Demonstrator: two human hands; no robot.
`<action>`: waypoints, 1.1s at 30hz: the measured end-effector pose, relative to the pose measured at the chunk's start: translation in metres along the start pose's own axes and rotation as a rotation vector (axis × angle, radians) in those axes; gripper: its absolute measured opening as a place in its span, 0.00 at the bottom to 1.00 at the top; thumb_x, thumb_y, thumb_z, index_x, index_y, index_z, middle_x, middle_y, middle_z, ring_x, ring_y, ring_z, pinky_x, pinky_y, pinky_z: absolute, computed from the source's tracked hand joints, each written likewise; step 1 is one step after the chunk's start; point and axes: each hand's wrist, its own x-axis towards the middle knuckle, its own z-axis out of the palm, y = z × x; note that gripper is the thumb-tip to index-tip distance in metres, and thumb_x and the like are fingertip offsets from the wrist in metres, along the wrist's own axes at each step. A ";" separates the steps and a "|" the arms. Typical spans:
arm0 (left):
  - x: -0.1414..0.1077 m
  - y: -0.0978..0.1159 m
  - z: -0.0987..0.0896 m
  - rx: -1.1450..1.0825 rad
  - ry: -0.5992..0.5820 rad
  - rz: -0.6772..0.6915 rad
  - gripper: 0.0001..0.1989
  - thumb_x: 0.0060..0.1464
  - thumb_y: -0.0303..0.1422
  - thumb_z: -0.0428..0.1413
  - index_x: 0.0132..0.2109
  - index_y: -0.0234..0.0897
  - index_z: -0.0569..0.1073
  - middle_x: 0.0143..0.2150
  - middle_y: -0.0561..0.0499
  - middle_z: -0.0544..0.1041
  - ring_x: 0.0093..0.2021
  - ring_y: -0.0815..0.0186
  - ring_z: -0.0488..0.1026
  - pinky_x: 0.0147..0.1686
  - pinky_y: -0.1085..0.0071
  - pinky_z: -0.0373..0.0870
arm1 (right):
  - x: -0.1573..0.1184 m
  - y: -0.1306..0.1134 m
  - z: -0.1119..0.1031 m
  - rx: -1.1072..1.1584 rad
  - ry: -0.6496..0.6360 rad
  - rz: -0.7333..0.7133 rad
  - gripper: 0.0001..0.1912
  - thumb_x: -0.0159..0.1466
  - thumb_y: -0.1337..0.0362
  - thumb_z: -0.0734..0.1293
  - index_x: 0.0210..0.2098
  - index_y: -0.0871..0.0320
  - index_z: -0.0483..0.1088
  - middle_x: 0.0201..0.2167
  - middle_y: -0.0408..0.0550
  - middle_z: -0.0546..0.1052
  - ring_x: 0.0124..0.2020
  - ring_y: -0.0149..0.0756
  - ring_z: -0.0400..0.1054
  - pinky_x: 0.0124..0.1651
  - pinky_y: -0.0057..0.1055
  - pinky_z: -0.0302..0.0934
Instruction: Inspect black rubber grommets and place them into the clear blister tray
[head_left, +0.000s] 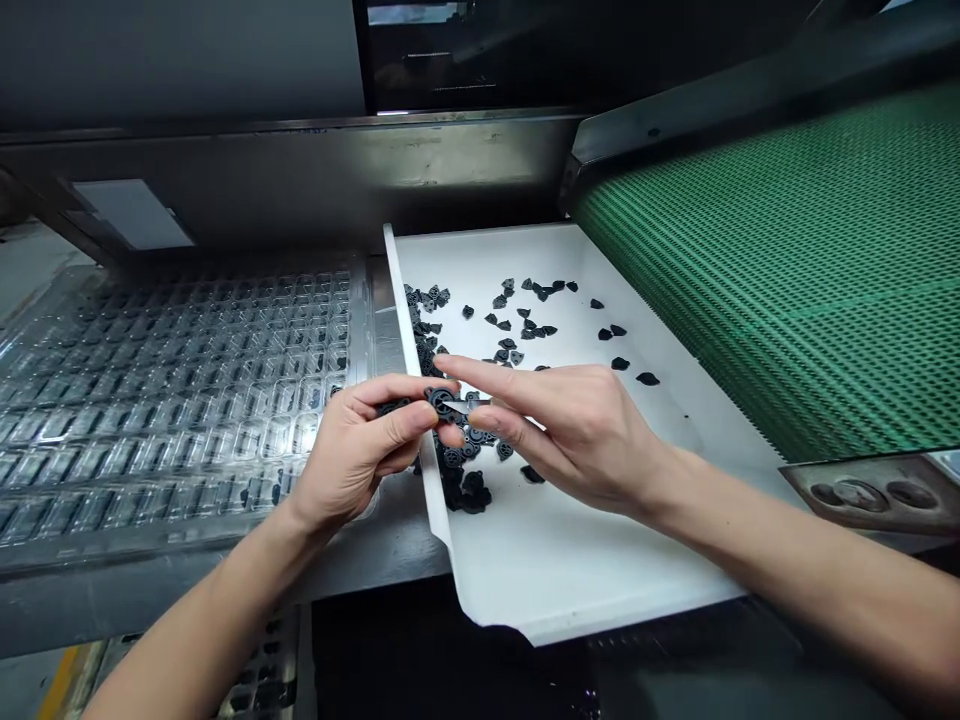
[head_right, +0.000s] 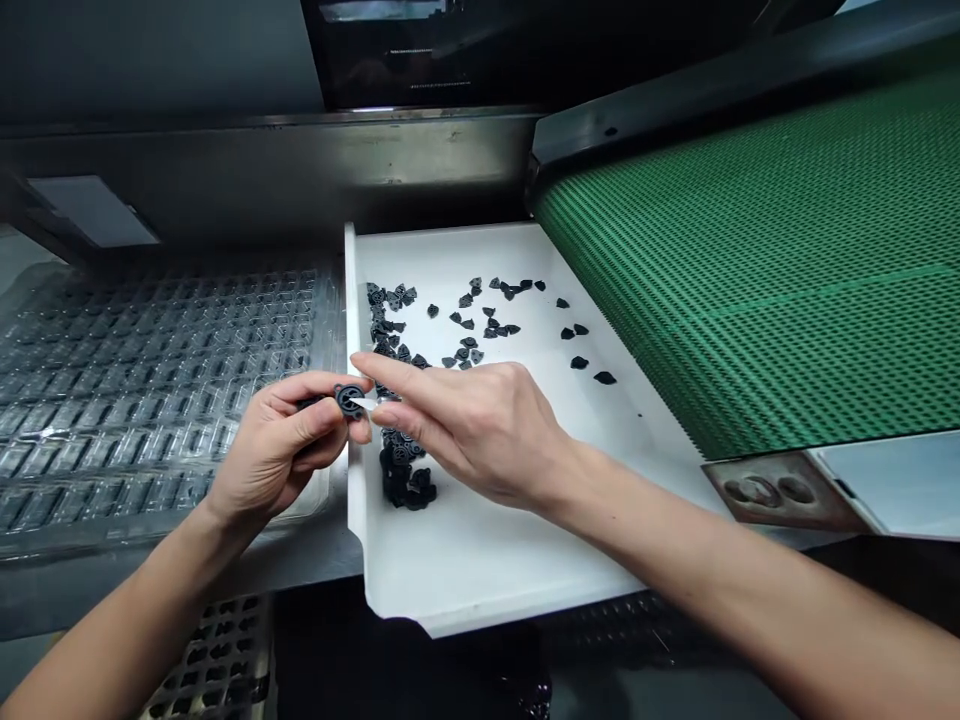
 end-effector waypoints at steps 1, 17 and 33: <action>0.000 0.000 0.000 -0.007 -0.007 0.001 0.09 0.59 0.36 0.73 0.46 0.40 0.89 0.30 0.43 0.84 0.17 0.81 0.55 0.17 0.83 0.49 | 0.000 0.000 0.000 0.013 -0.006 -0.003 0.20 0.83 0.60 0.63 0.68 0.63 0.72 0.42 0.44 0.86 0.30 0.25 0.75 0.30 0.27 0.58; -0.001 -0.001 -0.003 -0.034 0.011 -0.014 0.09 0.57 0.35 0.75 0.44 0.39 0.89 0.30 0.42 0.84 0.17 0.81 0.57 0.17 0.84 0.52 | -0.002 -0.003 0.000 0.044 -0.040 0.018 0.19 0.81 0.62 0.66 0.68 0.62 0.72 0.45 0.44 0.86 0.35 0.29 0.79 0.35 0.27 0.68; -0.001 -0.003 -0.006 -0.011 0.032 -0.032 0.10 0.55 0.36 0.75 0.43 0.39 0.89 0.29 0.41 0.84 0.17 0.80 0.56 0.17 0.83 0.51 | -0.002 -0.004 -0.001 0.026 -0.044 0.025 0.19 0.81 0.62 0.66 0.68 0.60 0.73 0.45 0.43 0.86 0.31 0.26 0.77 0.32 0.26 0.67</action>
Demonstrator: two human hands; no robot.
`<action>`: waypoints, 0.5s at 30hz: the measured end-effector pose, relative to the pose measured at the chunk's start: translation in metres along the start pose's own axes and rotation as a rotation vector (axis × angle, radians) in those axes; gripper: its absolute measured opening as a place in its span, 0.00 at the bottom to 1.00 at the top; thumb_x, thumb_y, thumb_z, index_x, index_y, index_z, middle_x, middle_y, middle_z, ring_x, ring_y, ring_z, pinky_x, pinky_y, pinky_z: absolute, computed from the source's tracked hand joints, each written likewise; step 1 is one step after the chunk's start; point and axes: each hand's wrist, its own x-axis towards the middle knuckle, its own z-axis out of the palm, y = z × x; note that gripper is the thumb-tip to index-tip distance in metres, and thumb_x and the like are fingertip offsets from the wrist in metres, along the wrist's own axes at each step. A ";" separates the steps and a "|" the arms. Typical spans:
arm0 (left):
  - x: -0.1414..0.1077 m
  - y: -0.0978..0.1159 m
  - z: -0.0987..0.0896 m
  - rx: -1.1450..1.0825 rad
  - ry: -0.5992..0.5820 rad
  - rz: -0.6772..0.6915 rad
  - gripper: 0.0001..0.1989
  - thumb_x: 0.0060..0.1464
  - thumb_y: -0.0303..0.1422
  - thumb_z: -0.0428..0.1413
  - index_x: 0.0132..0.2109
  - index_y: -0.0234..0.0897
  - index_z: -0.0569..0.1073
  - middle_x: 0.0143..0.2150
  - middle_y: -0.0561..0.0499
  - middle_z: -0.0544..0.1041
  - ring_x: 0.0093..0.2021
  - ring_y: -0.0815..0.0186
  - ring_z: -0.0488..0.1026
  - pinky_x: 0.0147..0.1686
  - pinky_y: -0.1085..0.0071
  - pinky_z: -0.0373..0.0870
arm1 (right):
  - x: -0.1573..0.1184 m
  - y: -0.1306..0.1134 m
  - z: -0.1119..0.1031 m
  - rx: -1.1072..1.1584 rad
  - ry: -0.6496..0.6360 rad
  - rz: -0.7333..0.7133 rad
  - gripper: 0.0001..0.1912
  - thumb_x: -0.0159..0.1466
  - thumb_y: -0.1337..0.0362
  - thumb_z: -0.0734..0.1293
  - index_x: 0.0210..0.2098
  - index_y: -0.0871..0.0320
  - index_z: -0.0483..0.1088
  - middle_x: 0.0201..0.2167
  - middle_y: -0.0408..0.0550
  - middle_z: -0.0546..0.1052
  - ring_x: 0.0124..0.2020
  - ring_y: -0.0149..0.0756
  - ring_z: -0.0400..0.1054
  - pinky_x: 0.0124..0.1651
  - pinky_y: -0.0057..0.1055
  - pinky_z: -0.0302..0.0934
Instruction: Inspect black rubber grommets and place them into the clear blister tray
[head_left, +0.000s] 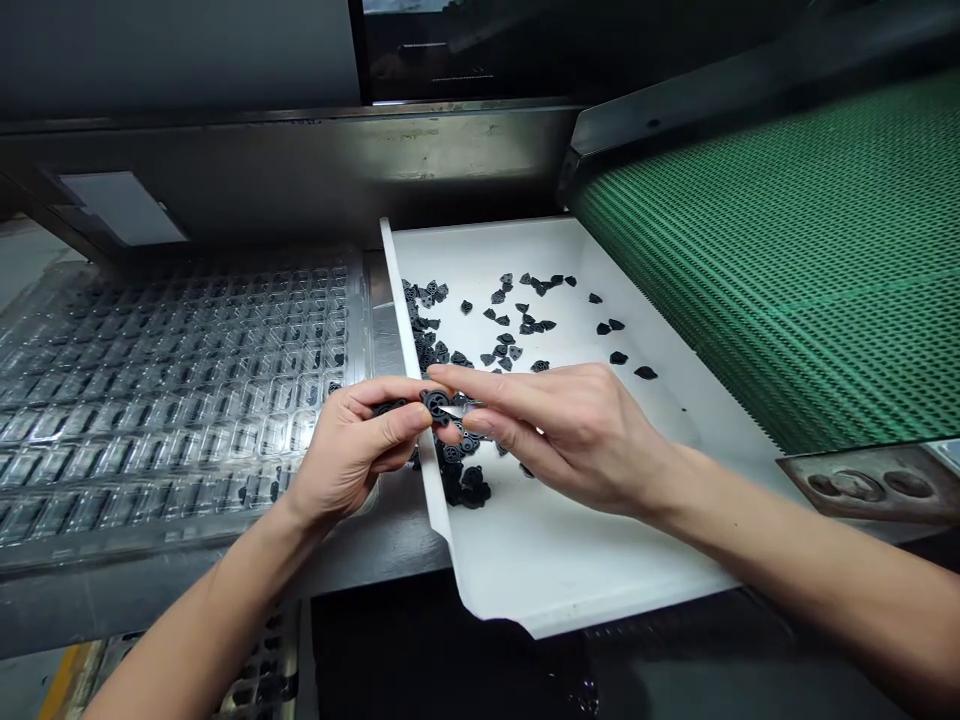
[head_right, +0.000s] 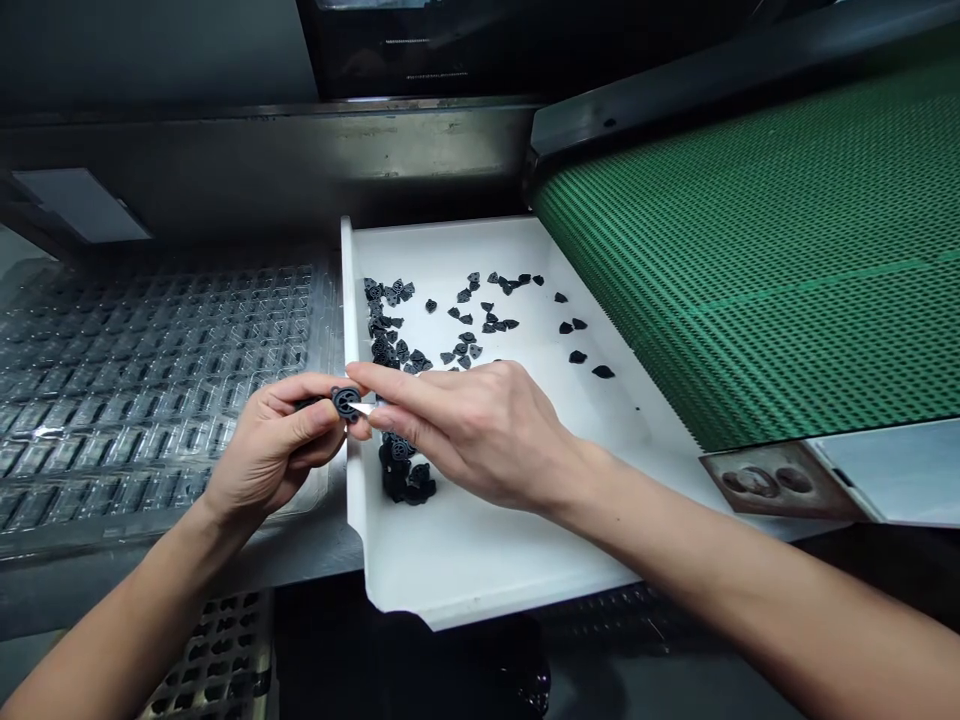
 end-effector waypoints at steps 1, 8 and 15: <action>0.000 0.000 0.000 -0.001 0.004 0.000 0.10 0.55 0.36 0.75 0.43 0.39 0.89 0.29 0.41 0.83 0.17 0.80 0.56 0.17 0.83 0.50 | 0.000 0.000 0.000 0.005 -0.004 0.002 0.20 0.81 0.62 0.66 0.68 0.61 0.73 0.46 0.43 0.86 0.31 0.26 0.77 0.32 0.26 0.66; 0.000 0.001 0.000 0.007 -0.026 -0.002 0.10 0.55 0.36 0.75 0.43 0.39 0.89 0.30 0.40 0.84 0.17 0.80 0.56 0.18 0.82 0.50 | 0.001 0.000 -0.002 -0.001 -0.012 0.001 0.18 0.81 0.62 0.65 0.68 0.59 0.74 0.44 0.42 0.86 0.31 0.25 0.78 0.32 0.25 0.67; -0.001 0.001 -0.001 0.027 -0.033 -0.011 0.11 0.57 0.36 0.74 0.45 0.38 0.89 0.32 0.38 0.85 0.17 0.79 0.56 0.18 0.80 0.48 | 0.001 0.000 -0.002 0.044 -0.013 0.049 0.17 0.81 0.62 0.64 0.66 0.56 0.76 0.44 0.44 0.86 0.31 0.26 0.77 0.31 0.24 0.64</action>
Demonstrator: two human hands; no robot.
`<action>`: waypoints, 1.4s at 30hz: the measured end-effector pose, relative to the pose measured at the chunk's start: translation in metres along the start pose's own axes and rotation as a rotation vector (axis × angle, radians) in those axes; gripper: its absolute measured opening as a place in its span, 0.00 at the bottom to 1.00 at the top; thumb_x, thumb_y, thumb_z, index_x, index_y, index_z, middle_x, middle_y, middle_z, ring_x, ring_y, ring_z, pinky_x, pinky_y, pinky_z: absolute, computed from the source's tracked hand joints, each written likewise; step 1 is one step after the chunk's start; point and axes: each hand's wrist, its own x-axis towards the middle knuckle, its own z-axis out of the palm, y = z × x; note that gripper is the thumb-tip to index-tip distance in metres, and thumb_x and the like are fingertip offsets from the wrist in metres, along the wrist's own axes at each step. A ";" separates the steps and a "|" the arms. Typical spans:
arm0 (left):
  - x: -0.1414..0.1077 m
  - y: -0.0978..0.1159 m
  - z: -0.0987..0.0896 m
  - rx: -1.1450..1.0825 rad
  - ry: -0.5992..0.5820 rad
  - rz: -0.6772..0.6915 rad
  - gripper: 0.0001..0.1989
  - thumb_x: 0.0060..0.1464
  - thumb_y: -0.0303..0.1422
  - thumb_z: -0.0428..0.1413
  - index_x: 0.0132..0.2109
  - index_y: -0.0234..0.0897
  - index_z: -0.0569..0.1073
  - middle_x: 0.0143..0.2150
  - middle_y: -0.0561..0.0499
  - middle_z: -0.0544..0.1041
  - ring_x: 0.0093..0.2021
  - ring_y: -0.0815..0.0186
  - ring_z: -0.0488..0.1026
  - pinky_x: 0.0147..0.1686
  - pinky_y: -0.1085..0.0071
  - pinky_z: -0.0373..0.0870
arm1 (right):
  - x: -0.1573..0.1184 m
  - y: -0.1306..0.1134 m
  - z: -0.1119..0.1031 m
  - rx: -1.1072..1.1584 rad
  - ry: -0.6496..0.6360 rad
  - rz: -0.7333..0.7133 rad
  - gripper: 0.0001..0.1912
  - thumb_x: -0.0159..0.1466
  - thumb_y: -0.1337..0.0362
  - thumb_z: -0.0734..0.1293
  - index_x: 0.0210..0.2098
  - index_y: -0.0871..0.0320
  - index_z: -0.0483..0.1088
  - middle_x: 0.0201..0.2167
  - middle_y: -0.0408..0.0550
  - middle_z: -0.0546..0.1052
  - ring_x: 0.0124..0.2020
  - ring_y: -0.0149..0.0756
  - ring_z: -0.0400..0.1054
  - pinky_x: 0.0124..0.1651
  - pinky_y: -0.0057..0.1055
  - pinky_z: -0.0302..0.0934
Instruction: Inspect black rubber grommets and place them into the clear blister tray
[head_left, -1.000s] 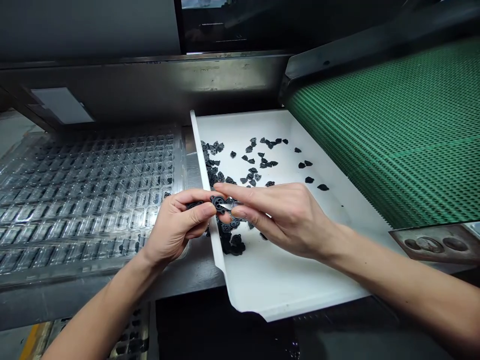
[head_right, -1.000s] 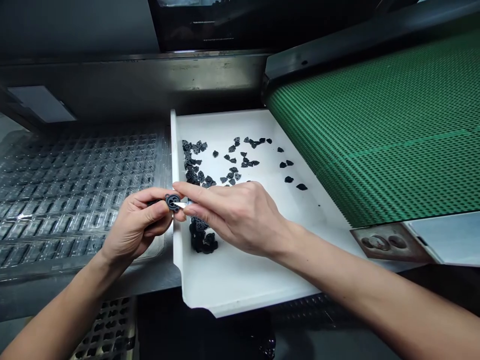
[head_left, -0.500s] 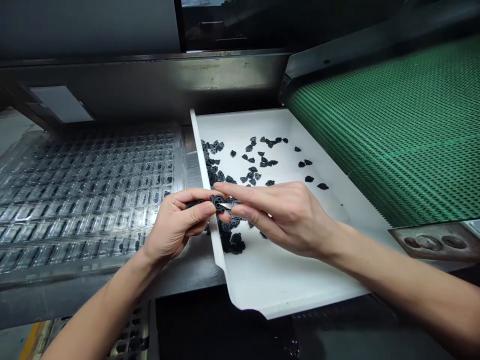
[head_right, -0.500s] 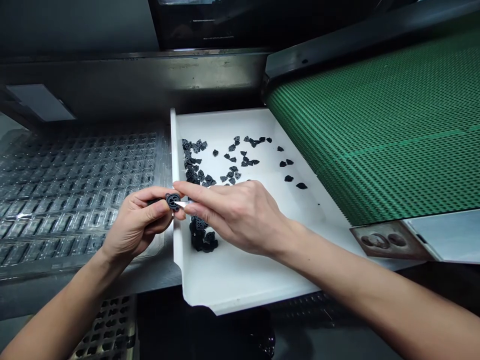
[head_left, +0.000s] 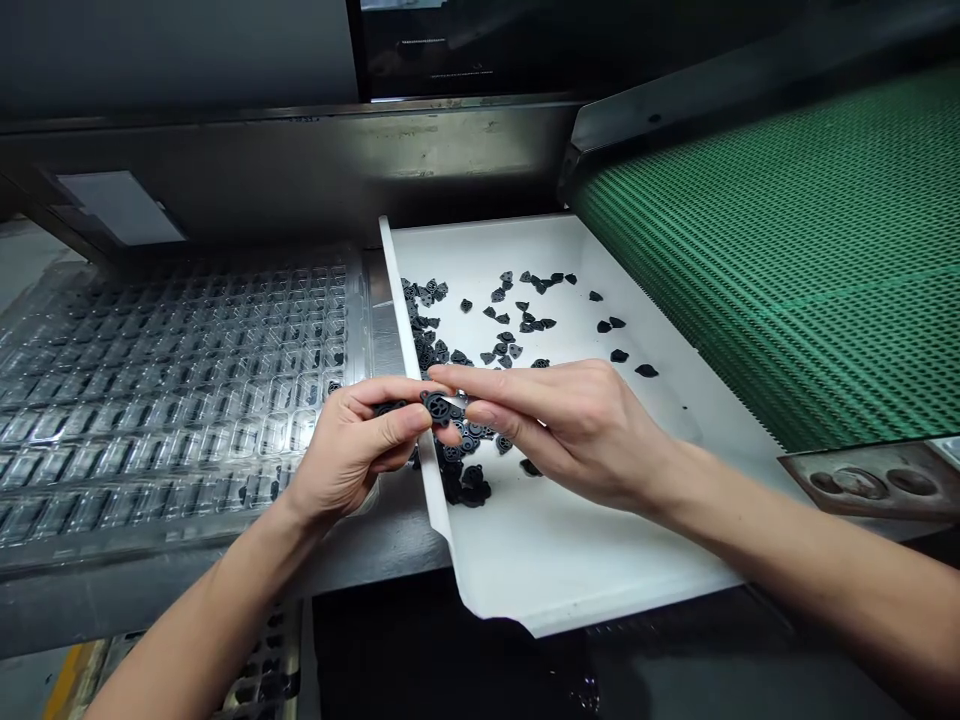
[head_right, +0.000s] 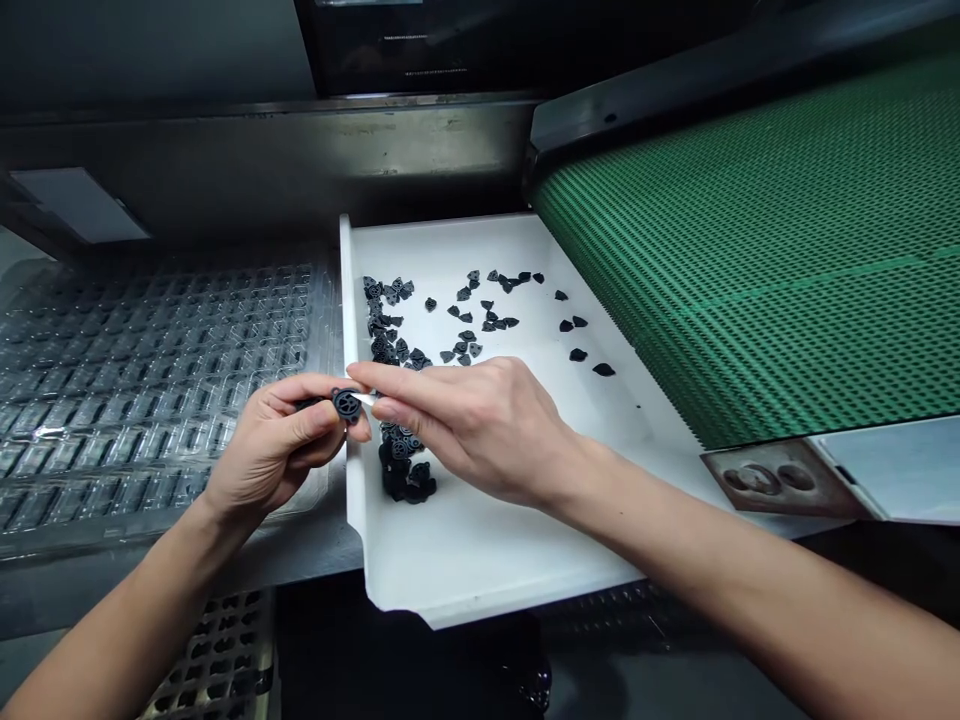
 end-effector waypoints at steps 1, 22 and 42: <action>0.000 0.000 0.000 0.004 -0.002 0.000 0.11 0.57 0.37 0.74 0.45 0.38 0.89 0.32 0.39 0.85 0.18 0.79 0.56 0.18 0.80 0.48 | 0.000 0.000 0.000 0.023 -0.002 0.020 0.17 0.82 0.61 0.64 0.66 0.57 0.76 0.42 0.44 0.86 0.29 0.26 0.76 0.30 0.25 0.62; -0.001 0.045 -0.038 0.410 0.409 0.486 0.14 0.59 0.40 0.72 0.49 0.40 0.89 0.24 0.52 0.70 0.24 0.71 0.61 0.22 0.74 0.55 | 0.006 -0.008 -0.002 0.200 0.060 0.250 0.13 0.79 0.54 0.67 0.46 0.54 0.81 0.19 0.37 0.66 0.17 0.28 0.58 0.20 0.31 0.53; -0.008 0.053 -0.085 1.315 0.375 0.159 0.14 0.66 0.39 0.64 0.54 0.41 0.88 0.36 0.46 0.84 0.30 0.60 0.73 0.34 0.67 0.62 | 0.003 -0.009 0.004 0.240 -0.001 0.159 0.11 0.80 0.59 0.66 0.49 0.54 0.80 0.19 0.36 0.68 0.16 0.29 0.60 0.20 0.30 0.56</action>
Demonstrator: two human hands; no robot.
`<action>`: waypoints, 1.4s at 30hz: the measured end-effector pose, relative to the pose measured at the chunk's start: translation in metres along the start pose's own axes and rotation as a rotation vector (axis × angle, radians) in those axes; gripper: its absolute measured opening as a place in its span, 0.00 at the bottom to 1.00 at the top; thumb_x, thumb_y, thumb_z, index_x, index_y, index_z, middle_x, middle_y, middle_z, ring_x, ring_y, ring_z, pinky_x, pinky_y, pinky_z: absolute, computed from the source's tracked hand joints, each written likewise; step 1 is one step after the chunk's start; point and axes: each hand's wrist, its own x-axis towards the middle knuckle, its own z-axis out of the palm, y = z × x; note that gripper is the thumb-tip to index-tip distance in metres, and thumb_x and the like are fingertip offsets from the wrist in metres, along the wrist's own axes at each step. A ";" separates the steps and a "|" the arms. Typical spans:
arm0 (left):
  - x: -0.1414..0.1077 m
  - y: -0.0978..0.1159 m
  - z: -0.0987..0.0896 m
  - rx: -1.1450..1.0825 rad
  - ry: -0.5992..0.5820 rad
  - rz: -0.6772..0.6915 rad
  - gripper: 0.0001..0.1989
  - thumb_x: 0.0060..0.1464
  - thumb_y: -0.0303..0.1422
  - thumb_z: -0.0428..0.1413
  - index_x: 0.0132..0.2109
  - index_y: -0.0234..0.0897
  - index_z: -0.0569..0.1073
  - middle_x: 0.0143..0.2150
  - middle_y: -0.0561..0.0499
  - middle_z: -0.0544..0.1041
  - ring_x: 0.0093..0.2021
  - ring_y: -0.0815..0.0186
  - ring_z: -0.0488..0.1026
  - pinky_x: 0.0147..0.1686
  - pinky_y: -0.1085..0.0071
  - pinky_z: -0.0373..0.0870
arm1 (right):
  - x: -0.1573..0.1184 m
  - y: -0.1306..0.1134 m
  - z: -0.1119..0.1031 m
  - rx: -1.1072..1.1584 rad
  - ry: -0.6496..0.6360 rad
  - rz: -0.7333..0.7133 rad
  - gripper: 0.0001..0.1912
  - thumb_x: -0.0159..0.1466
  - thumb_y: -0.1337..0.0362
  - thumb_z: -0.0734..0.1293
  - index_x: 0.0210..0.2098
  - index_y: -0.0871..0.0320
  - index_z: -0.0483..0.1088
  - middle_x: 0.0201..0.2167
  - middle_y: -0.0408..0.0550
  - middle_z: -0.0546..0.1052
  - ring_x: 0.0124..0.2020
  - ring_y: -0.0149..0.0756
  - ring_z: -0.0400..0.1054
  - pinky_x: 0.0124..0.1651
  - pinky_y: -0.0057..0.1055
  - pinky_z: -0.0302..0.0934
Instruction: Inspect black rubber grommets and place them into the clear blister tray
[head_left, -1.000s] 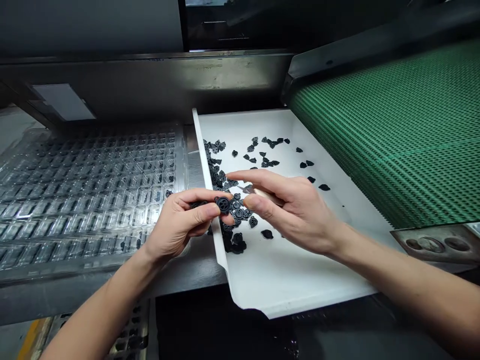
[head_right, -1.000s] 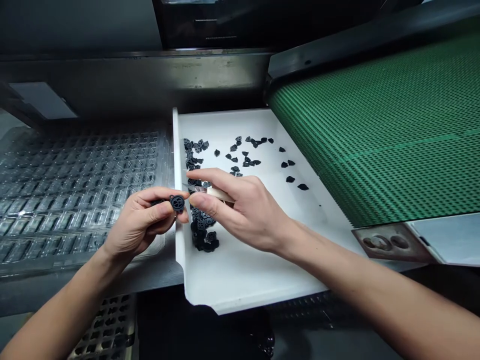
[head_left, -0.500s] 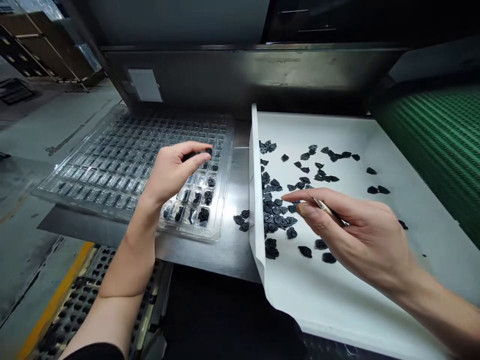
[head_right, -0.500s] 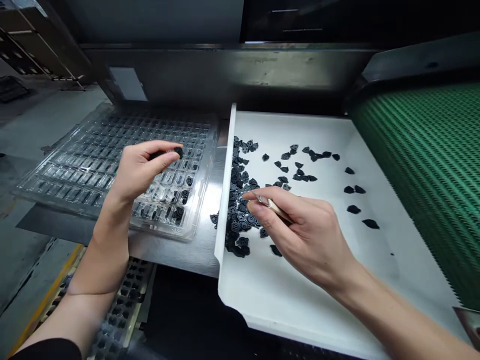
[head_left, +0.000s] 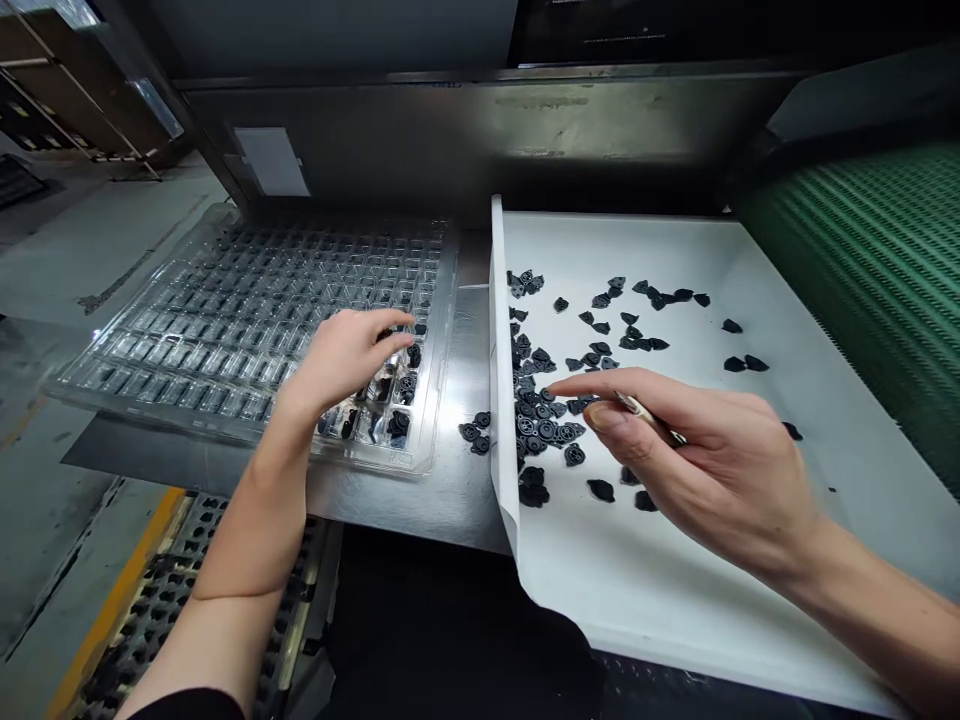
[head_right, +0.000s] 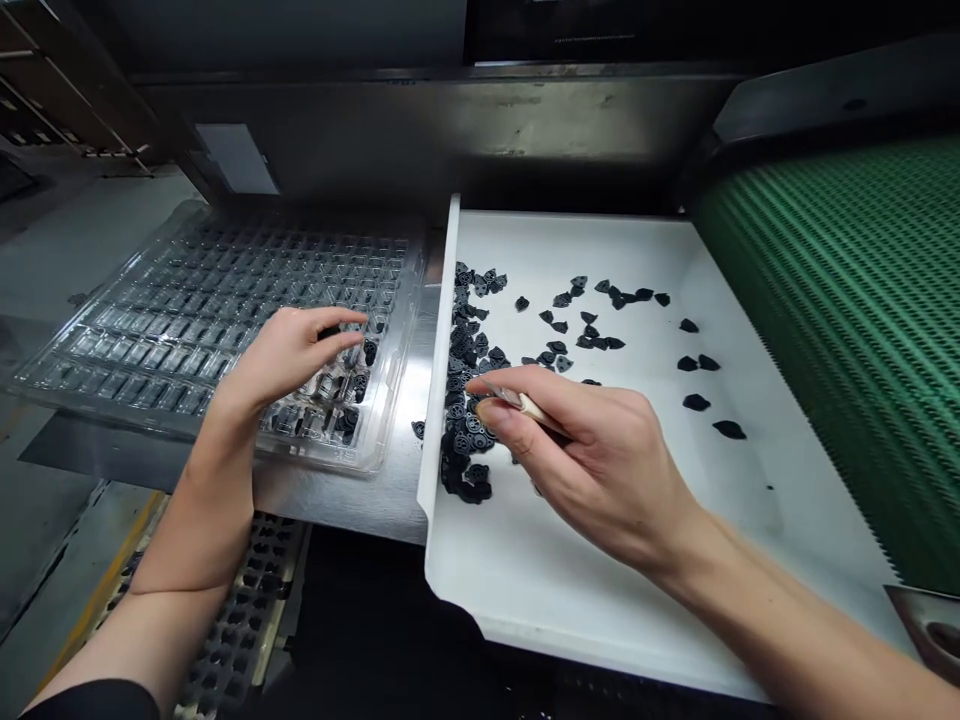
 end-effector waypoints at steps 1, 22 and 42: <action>0.000 0.002 -0.001 -0.079 0.052 0.031 0.13 0.67 0.41 0.63 0.52 0.41 0.88 0.36 0.46 0.83 0.30 0.61 0.72 0.33 0.67 0.62 | 0.000 -0.001 0.000 0.001 0.004 0.006 0.11 0.80 0.59 0.66 0.49 0.55 0.80 0.18 0.36 0.67 0.16 0.29 0.61 0.21 0.30 0.57; -0.026 0.125 0.062 -1.322 -0.573 0.100 0.25 0.70 0.38 0.62 0.70 0.37 0.75 0.31 0.49 0.76 0.27 0.65 0.71 0.28 0.69 0.68 | -0.012 -0.011 -0.012 0.211 0.108 0.063 0.19 0.64 0.69 0.80 0.52 0.44 0.85 0.44 0.45 0.85 0.36 0.40 0.82 0.38 0.28 0.82; -0.025 0.095 0.060 -1.315 -0.526 -0.092 0.15 0.71 0.41 0.62 0.42 0.32 0.83 0.30 0.47 0.81 0.19 0.80 0.53 0.19 0.77 0.43 | 0.005 0.000 -0.003 0.331 0.127 0.025 0.11 0.68 0.66 0.80 0.50 0.51 0.85 0.30 0.40 0.74 0.30 0.29 0.65 0.33 0.28 0.62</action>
